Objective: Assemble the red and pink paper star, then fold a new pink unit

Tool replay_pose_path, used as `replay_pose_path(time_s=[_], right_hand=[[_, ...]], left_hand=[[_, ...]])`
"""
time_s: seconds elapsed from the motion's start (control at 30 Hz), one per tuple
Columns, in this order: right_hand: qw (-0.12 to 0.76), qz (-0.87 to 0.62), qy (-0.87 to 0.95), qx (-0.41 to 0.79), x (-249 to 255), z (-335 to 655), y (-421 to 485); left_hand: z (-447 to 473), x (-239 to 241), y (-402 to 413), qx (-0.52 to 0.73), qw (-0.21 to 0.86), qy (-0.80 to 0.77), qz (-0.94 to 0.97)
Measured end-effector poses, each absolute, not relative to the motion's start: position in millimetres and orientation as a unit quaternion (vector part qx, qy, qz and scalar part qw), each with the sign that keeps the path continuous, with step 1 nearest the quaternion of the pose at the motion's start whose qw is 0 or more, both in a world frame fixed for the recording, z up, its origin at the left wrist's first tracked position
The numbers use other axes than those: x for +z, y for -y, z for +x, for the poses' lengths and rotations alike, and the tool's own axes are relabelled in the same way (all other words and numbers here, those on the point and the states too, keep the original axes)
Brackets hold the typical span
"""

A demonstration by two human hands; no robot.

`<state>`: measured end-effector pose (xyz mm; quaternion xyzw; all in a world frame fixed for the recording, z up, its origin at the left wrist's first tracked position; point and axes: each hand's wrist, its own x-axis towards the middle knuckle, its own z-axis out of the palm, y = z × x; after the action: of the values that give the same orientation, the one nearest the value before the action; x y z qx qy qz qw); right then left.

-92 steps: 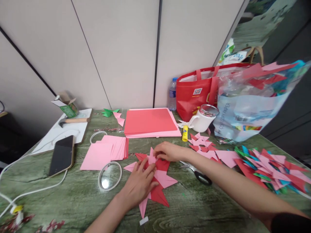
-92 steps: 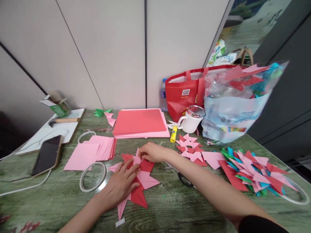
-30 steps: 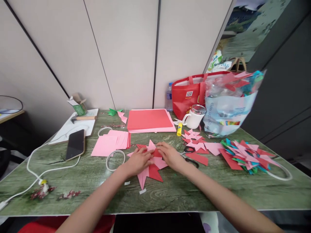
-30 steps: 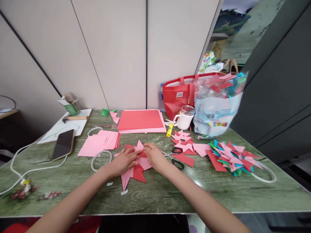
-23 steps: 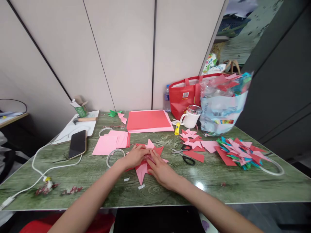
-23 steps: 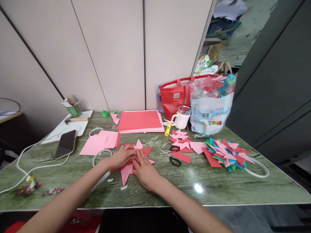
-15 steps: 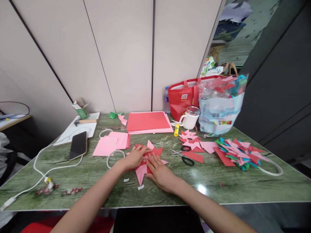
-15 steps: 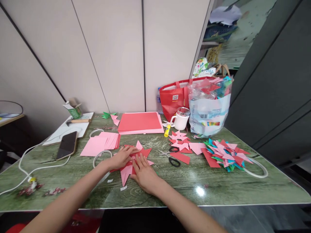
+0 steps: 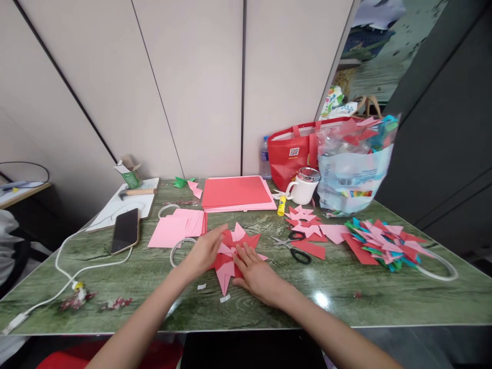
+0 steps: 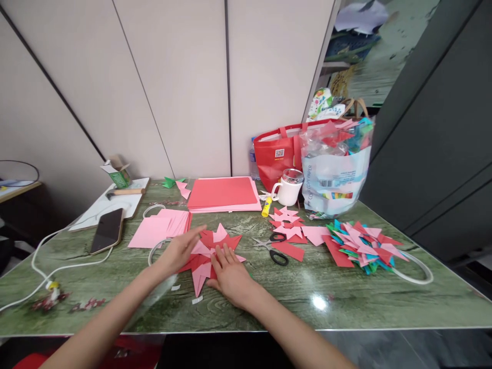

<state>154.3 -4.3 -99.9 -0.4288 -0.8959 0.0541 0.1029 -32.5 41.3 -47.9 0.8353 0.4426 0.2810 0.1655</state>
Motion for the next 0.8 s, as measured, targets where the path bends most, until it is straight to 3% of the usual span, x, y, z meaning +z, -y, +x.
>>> replay_pose_path(time_s=[0.13,0.33,0.8], right_hand=[[0.093,-0.427,0.897,0.068,-93.3,155.5,4.4],[0.102,-0.401,0.906,0.087,-72.9,162.9,-7.1],[0.144,-0.341,0.918,0.142,-89.3,176.5,-40.2]], left_hand=[[-29.7,-81.5,-17.3,0.165,0.076,-0.398,0.899],[-28.8,-105.2,-14.7,0.121,-0.004,-0.382,0.916],[-24.4,-97.6,-10.7,0.155,0.054,-0.431,0.887]])
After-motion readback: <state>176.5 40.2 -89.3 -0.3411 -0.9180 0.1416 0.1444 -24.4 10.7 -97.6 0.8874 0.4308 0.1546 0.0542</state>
